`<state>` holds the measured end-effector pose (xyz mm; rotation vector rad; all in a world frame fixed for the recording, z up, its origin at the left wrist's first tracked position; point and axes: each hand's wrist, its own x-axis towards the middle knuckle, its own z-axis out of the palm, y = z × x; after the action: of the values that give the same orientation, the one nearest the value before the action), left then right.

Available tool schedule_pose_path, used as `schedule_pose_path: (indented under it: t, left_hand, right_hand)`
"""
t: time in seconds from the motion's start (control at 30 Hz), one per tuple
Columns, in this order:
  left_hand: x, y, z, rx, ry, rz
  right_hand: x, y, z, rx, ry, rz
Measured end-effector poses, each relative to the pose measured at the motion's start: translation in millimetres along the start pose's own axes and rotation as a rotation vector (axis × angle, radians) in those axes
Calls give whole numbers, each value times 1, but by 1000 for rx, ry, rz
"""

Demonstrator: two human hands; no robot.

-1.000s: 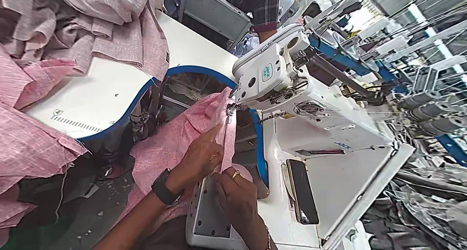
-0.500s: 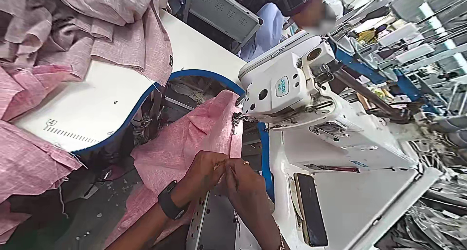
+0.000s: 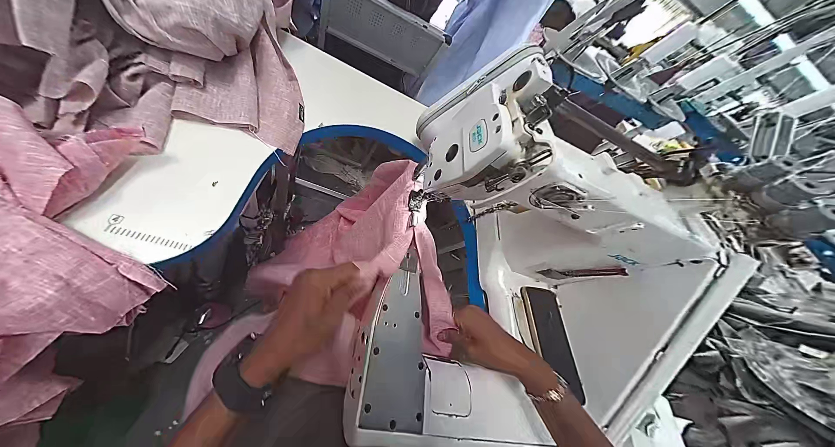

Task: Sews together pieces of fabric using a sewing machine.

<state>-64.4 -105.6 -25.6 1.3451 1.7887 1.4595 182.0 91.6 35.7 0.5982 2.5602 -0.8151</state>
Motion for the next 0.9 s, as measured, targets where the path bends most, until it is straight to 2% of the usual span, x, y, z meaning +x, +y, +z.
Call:
schedule_pose_path:
  t: [0.1,0.13,0.2,0.3,0.5,0.7,0.9]
  left_hand:
    - [-32,29,51,9,4,140]
    - [-38,27,66,22,40,138]
    - [-42,23,82,44,106,105]
    - [-22,15,83,35,176,84]
    - [13,5,80,-153,109,51]
    - [13,12,67,-18,141,47]
    - [40,1,85,-345,107,-68]
  right_hand:
    - [-37,-102,-11,-615,334,-46]
    - [-37,-133,1,-701,400,-10]
    - [-23,-161,35,-781,434,28]
    - [3,-155,38,-852,430,88]
    - [22,-129,18,-750,594,124]
    - [17,-116,20,-704,699,131]
    - [9,-92,35,-592,817,177]
